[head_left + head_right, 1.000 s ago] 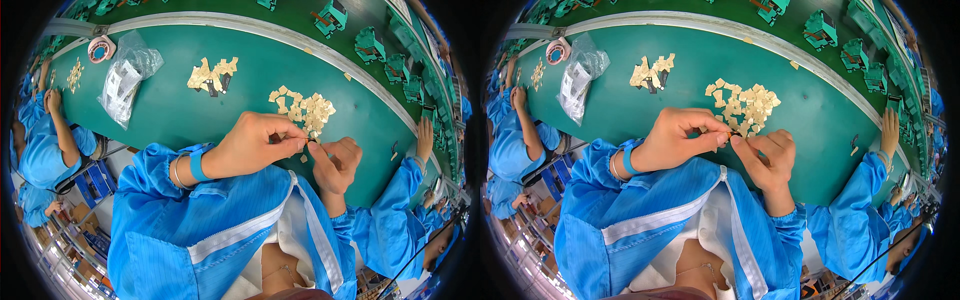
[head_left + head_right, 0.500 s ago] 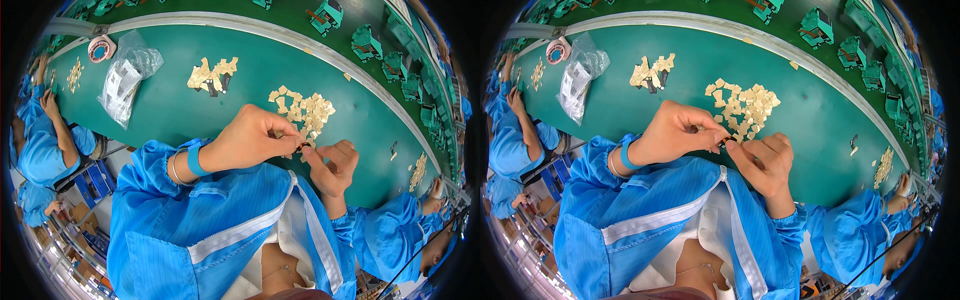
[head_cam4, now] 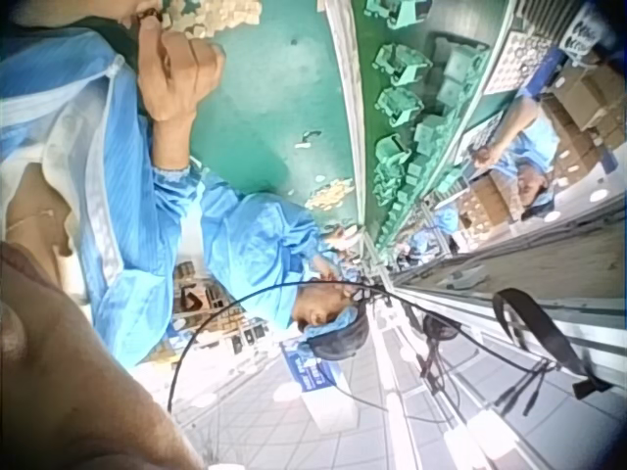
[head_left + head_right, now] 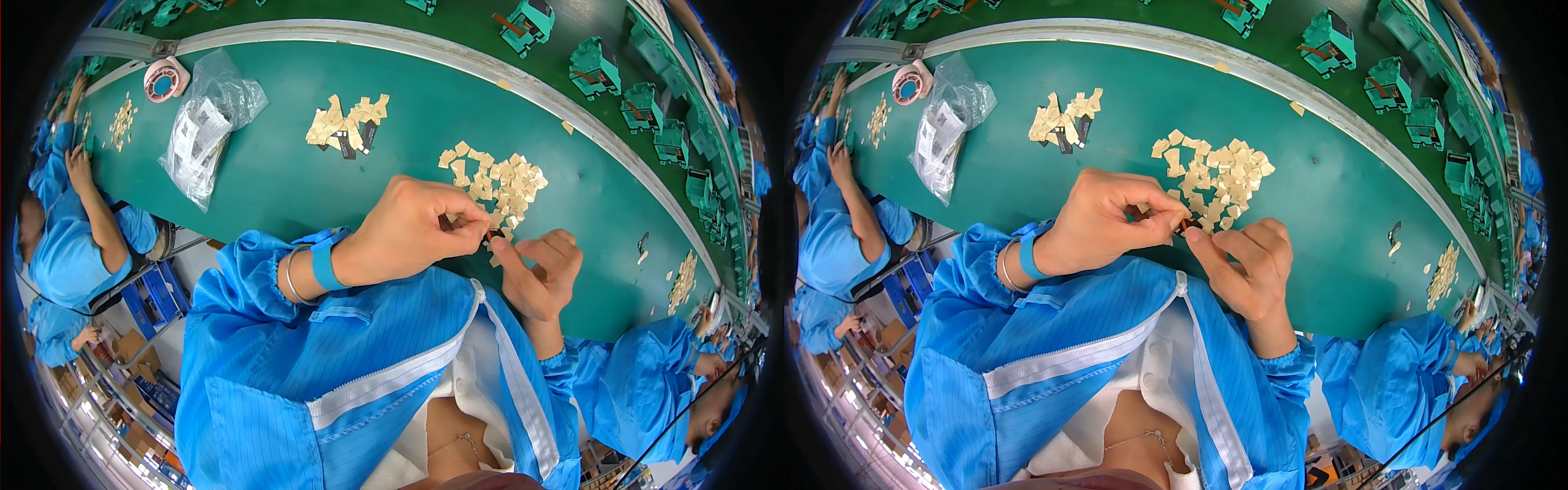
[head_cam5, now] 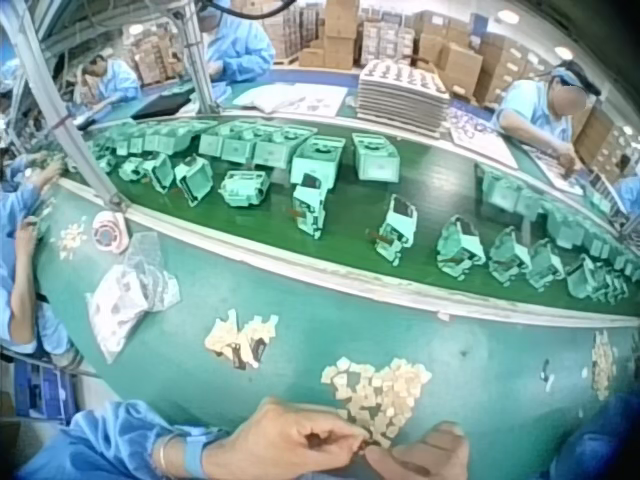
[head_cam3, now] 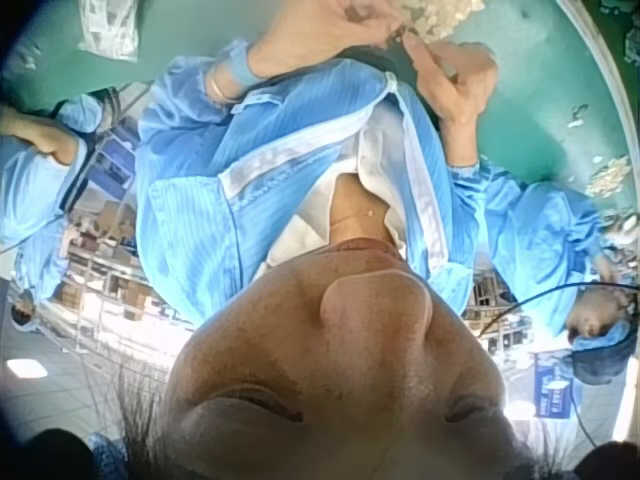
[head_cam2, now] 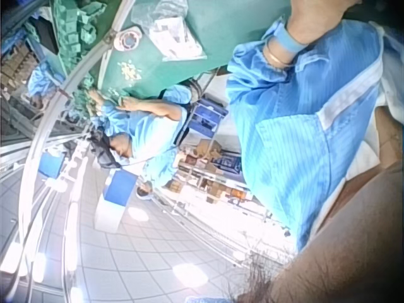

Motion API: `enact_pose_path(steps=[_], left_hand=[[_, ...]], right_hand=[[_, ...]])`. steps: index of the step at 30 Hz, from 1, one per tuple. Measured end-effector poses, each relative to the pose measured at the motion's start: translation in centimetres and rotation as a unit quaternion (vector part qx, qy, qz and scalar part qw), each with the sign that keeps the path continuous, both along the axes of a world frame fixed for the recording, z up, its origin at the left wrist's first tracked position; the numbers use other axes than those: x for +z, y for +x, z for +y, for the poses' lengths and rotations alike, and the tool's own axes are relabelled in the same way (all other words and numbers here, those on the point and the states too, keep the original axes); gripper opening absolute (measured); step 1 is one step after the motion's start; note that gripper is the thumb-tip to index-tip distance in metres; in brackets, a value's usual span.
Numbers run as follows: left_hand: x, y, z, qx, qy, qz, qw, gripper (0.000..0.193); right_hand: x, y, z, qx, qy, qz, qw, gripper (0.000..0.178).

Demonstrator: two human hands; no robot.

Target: The person assembles electronic components and metal contact plates into green plastic housings by hand.

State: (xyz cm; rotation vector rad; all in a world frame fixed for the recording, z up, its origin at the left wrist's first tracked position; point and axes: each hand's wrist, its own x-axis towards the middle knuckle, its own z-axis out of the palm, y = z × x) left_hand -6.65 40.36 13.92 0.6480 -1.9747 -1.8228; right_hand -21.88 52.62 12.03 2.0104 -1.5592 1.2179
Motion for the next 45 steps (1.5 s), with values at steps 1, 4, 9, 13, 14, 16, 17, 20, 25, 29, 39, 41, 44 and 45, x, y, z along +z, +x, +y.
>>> enact_pose_path(steps=[1, 4, 9, 13, 14, 16, 17, 20, 25, 29, 39, 41, 44, 45], left_hand=[[-0.2, 0.1, 0.0, 0.006, -0.027, 0.004, 1.0, 0.009], [-0.4, 0.0, -0.3, 0.035, -0.019, 0.0, 0.999, 0.008], [-0.6, -0.3, -1.0, 0.033, -0.125, -0.038, 0.991, 0.01], [-1.2, -1.0, -0.9, -0.029, -0.217, 0.0, 0.976, 0.01], [-1.2, -1.2, -0.6, -0.021, -0.246, 0.021, 0.969, 0.013], [-1.3, -1.3, -0.4, -0.013, -0.275, 0.041, 0.96, 0.015], [-1.3, -1.5, -0.3, -0.007, -0.211, 0.058, 0.976, 0.016], [-1.0, -2.2, 0.2, -0.012, -0.027, 0.046, 0.999, 0.016], [-0.3, -3.0, 0.7, -0.028, 0.133, 0.011, 0.991, 0.015], [-0.9, -3.0, 1.0, -0.022, 0.2, 0.008, 0.98, 0.015], [-1.0, -2.9, 1.3, -0.041, 0.145, 0.051, 0.987, 0.049], [-0.7, -2.9, 1.4, -0.05, 0.185, 0.043, 0.981, 0.054], [-0.6, -2.7, 1.0, -0.091, 0.279, 0.03, 0.956, 0.061], [-0.6, -2.6, 0.8, -0.122, 0.334, 0.025, 0.934, 0.063]], right_hand=[[-0.1, 0.0, 0.0, -0.004, -0.004, -0.005, 1.0, 0.028], [0.1, 0.0, 0.6, -0.012, -0.005, -0.011, 1.0, 0.027], [-0.1, -0.5, 1.7, -0.012, 0.021, -0.118, 0.993, 0.022], [-0.8, 0.0, 1.2, 0.05, 0.012, -0.466, 0.883, 0.027], [-1.5, -0.5, 1.4, 0.074, 0.045, -0.479, 0.874, 0.044], [-1.7, -0.3, 1.2, 0.099, 0.05, -0.55, 0.828, 0.047], [-1.8, -0.2, 1.2, 0.122, 0.055, -0.618, 0.775, 0.049], [-1.8, 0.1, 1.3, 0.143, 0.068, -0.679, 0.717, 0.053], [-2.0, 0.4, 1.2, 0.145, 0.08, -0.652, 0.74, 0.052], [-2.3, 0.6, 1.1, 0.091, 0.063, -0.578, 0.809, 0.049], [-0.4, 0.1, 0.5, 0.002, 0.015, -0.571, 0.821, 0.055], [-0.1, 0.1, 0.4, -0.026, 0.017, -0.532, 0.846, 0.063], [-0.4, -0.1, 0.2, -0.06, 0.039, -0.466, 0.882, 0.066], [-0.1, 0.0, -0.2, -0.061, 0.038, -0.466, 0.882, 0.066]])
